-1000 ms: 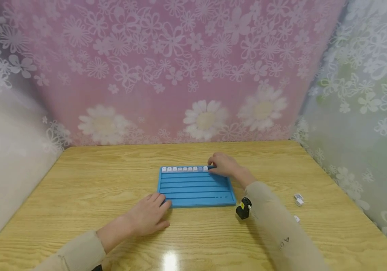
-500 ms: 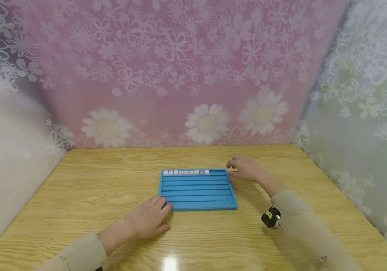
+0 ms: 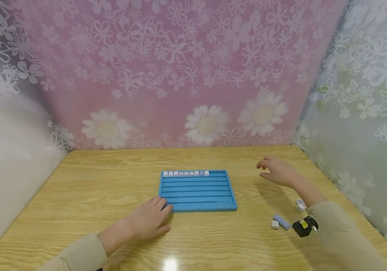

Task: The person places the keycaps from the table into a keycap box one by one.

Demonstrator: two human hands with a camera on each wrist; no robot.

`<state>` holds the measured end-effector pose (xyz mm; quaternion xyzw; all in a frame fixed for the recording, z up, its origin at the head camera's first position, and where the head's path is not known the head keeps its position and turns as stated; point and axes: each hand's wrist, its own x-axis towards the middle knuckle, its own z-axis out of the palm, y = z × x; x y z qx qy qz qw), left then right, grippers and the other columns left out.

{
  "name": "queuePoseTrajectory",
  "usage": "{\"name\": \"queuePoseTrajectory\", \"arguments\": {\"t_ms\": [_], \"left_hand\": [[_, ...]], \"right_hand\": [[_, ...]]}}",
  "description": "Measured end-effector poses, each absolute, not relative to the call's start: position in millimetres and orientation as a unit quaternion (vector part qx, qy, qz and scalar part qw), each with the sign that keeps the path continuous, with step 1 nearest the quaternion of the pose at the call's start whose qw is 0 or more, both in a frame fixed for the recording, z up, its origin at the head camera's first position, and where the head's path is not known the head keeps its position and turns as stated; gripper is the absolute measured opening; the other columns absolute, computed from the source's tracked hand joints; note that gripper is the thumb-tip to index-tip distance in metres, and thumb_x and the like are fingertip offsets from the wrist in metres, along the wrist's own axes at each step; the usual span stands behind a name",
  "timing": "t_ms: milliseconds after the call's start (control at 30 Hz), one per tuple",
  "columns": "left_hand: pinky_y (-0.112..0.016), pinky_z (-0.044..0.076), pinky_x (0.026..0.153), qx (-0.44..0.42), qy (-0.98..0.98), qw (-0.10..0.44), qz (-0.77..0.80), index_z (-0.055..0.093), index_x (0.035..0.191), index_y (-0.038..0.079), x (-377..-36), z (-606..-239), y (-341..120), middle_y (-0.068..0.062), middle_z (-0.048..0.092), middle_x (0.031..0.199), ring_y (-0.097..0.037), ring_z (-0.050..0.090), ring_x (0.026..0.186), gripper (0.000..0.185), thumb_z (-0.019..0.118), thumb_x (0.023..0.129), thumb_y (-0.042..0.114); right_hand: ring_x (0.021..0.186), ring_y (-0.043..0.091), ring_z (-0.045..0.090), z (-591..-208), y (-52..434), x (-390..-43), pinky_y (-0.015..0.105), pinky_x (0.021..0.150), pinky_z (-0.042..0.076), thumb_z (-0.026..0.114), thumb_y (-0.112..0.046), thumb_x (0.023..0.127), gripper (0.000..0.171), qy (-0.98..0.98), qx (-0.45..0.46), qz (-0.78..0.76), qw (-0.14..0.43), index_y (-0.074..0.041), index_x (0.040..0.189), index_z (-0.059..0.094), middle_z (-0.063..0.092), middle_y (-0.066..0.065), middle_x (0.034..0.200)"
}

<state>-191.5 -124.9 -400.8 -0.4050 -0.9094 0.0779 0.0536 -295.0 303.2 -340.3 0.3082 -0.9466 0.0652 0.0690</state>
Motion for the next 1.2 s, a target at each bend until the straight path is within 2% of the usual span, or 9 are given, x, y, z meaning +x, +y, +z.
{"name": "queuePoseTrajectory", "arguments": {"t_ms": [267,567,833,1033,1200], "left_hand": [[-0.035,0.043,0.092,-0.403,-0.911,0.046,0.079,0.048,0.124,0.007,-190.9,-400.7,-123.8,-0.007,0.048,0.110,-0.021,0.045,0.102,0.054,0.053,0.090,0.049],[-0.035,0.043,0.091,-0.404,-0.911,0.053,0.062,0.048,0.122,0.006,-190.3,-401.1,-125.4,-0.007,0.048,0.107,-0.020,0.045,0.100,0.051,0.055,0.090,0.045],[-0.035,0.043,0.092,-0.405,-0.910,0.054,0.064,0.048,0.122,0.006,-189.0,-402.4,-126.4,-0.007,0.048,0.108,-0.020,0.045,0.101,0.051,0.054,0.091,0.046],[-0.035,0.043,0.092,-0.403,-0.912,0.055,0.061,0.048,0.125,0.005,-189.6,-401.4,-126.7,-0.007,0.048,0.109,-0.020,0.045,0.102,0.052,0.054,0.091,0.045],[-0.034,0.043,0.090,-0.408,-0.910,0.051,0.059,0.048,0.124,0.005,-189.1,-399.2,-126.3,-0.007,0.047,0.108,-0.020,0.045,0.101,0.051,0.054,0.091,0.044]], "right_hand": [[0.077,0.023,0.053,-339.0,346.1,-275.8,0.037,0.064,0.046,0.070,-0.004,0.079,0.016,-0.949,0.301,0.070,0.061,-0.006,0.093,0.065,0.055,0.006,0.088],[0.076,0.021,0.053,-355.4,388.2,-256.8,0.036,0.063,0.047,0.073,-0.003,0.074,0.018,-0.957,0.275,0.072,0.063,-0.005,0.090,0.064,0.055,0.002,0.085],[0.075,0.019,0.051,-375.0,414.7,-246.7,0.036,0.060,0.044,0.069,0.000,0.072,0.022,-0.963,0.256,0.079,0.018,-0.004,0.093,0.063,0.054,0.000,0.084],[0.075,0.017,0.050,-378.8,419.0,-243.6,0.034,0.059,0.043,0.063,-0.004,0.081,0.018,-0.965,0.233,0.113,-0.035,-0.001,0.099,0.063,0.054,0.002,0.086],[0.070,0.008,0.047,-385.1,420.1,-243.1,0.029,0.056,0.042,0.065,-0.004,0.079,0.019,-0.961,0.244,0.121,-0.056,-0.004,0.098,0.065,0.051,-0.002,0.081]]}}
